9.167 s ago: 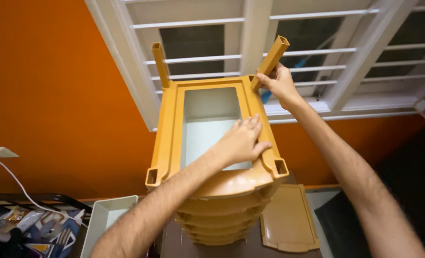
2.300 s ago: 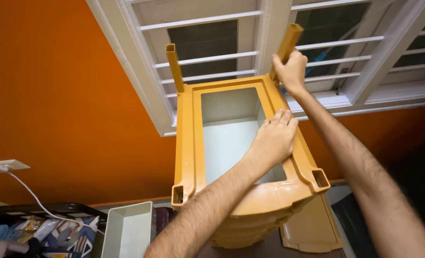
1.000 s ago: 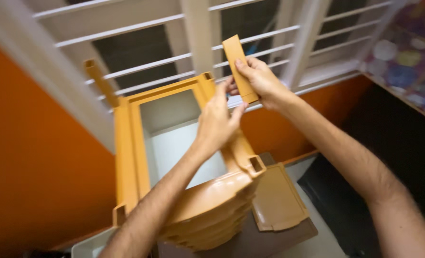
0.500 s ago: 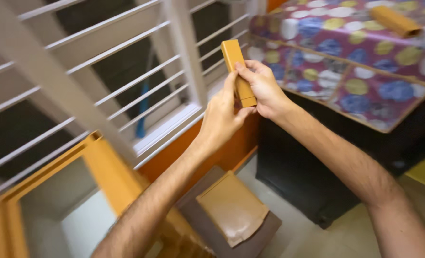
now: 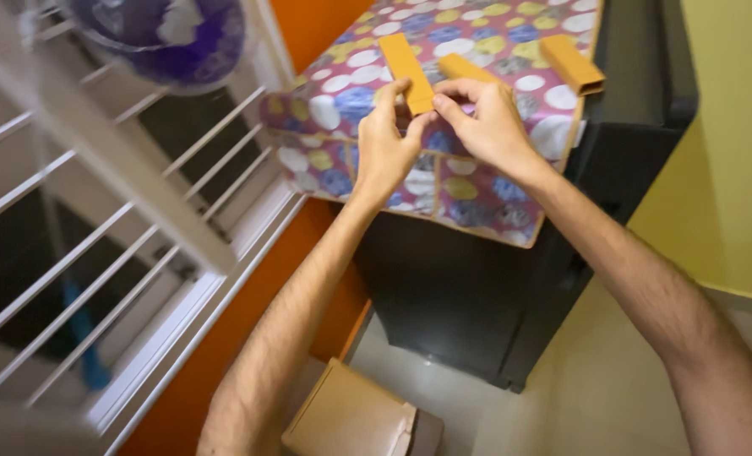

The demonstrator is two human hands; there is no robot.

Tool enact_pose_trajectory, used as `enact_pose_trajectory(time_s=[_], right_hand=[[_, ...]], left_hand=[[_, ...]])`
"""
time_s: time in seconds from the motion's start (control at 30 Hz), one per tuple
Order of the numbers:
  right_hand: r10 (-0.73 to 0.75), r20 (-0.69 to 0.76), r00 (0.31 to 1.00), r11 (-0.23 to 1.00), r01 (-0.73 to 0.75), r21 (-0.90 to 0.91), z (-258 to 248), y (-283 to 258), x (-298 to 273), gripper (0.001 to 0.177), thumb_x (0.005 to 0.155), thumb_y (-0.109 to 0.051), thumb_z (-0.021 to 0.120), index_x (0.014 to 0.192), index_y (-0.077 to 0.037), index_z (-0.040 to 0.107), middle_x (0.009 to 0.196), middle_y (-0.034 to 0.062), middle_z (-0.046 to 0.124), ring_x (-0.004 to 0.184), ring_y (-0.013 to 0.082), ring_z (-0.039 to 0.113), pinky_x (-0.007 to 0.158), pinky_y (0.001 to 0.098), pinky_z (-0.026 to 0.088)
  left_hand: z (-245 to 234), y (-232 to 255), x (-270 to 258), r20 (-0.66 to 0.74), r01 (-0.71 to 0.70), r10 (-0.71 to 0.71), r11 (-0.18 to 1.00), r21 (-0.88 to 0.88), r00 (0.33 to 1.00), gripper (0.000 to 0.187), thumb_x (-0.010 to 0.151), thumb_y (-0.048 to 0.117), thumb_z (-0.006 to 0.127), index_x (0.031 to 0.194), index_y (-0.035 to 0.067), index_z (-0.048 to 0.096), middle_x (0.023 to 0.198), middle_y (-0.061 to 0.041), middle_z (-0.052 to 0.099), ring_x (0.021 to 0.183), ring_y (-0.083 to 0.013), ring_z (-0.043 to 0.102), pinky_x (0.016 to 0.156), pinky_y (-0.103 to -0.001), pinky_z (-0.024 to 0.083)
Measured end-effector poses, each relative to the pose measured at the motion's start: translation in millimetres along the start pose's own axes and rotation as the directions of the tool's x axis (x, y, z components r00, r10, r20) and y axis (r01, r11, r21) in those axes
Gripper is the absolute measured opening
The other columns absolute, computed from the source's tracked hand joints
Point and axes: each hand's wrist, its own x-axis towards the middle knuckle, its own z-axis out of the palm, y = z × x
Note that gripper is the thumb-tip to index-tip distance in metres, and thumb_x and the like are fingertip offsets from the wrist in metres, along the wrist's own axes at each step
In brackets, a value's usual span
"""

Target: The person assembles a stack of plastic storage containers by inserting orange corner posts into the white bins and securing them with orange lids. The person repeatedly picks up corner posts, inserts them into the bins, and places lids on top to complete the assembly.

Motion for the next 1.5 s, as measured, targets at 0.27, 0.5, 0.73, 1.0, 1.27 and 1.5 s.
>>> enact_pose_trajectory(time_s=[0.27, 0.5, 0.73, 1.0, 1.27, 1.5], right_hand=[[-0.224, -0.053, 0.973, 0.528, 0.076, -0.846, -73, 77, 23, 0.024, 0.091, -0.022, 0.078, 0.097, 0.001, 0.075, 0.105, 0.0193, 0.069, 0.108, 0.0373, 0.061, 0.089, 0.0496, 0.046], [0.076, -0.122, 0.990, 0.580, -0.143, -0.802, -101, 134, 21, 0.029, 0.091, -0.018, 0.075, 0.109, 0.002, 0.066, 0.105, 0.0273, 0.066, 0.099, 0.0446, 0.060, 0.080, 0.0576, 0.046], [-0.204, -0.108, 0.973, 0.532, 0.018, -0.846, -91, 122, 31, 0.029, 0.093, -0.010, 0.074, 0.112, 0.003, 0.057, 0.099, 0.0221, 0.068, 0.096, 0.0405, 0.064, 0.081, 0.0530, 0.051], [0.171, 0.181, 0.969, 0.844, -0.239, 0.481, -2, 29, 49, 0.028, 0.100, -0.012, 0.072, 0.111, -0.011, 0.046, 0.104, 0.0035, 0.060, 0.087, 0.0128, 0.059, 0.065, 0.0299, 0.048], [-0.075, 0.382, 0.921, 0.550, -0.281, 0.786, 116, -94, 40, 0.045, 0.093, 0.009, 0.080, 0.124, -0.004, 0.051, 0.114, 0.0062, 0.064, 0.106, 0.0152, 0.068, 0.096, 0.0311, 0.060], [-0.168, 0.578, 0.799, 0.479, -0.446, 0.756, 229, -220, -16, 0.045, 0.094, -0.006, 0.078, 0.131, -0.002, 0.052, 0.103, 0.0050, 0.067, 0.086, 0.0163, 0.069, 0.064, 0.0333, 0.055]], left_hand=[[76, -48, 27, 0.049, -0.056, 0.048, 0.981, 0.186, 0.998, 0.049, 0.089, 0.020, 0.077, 0.132, 0.003, 0.061, 0.088, -0.014, 0.069, 0.084, -0.0302, 0.066, 0.077, -0.043, 0.052], [85, -72, 37, 0.132, -0.157, 0.109, 0.879, 0.449, 0.985, 0.043, 0.083, 0.032, 0.083, 0.121, 0.015, 0.075, 0.100, -0.014, 0.063, 0.097, -0.0329, 0.056, 0.085, -0.046, 0.046], [72, -60, 37, 0.073, -0.204, 0.190, 0.921, 0.333, 0.979, 0.053, 0.083, 0.034, 0.084, 0.120, 0.001, 0.066, 0.113, -0.020, 0.060, 0.107, -0.0368, 0.057, 0.090, -0.047, 0.047], [9, -1, 12, 0.036, -0.219, 0.216, 0.971, 0.093, 0.976, 0.045, 0.091, 0.019, 0.078, 0.128, 0.002, 0.059, 0.115, -0.016, 0.070, 0.098, -0.0285, 0.070, 0.089, -0.040, 0.055], [-155, 40, -49, 0.139, 0.176, -0.153, 0.968, -0.176, 0.978, 0.038, 0.092, 0.004, 0.066, 0.129, -0.004, 0.057, 0.101, -0.013, 0.077, 0.086, -0.0176, 0.078, 0.079, -0.032, 0.063], [-294, 87, -136, -0.174, 0.338, -0.327, 0.940, 0.038, 0.929, 0.029, 0.095, 0.006, 0.068, 0.121, -0.007, 0.063, 0.099, -0.014, 0.080, 0.081, -0.0162, 0.078, 0.073, -0.028, 0.063]])
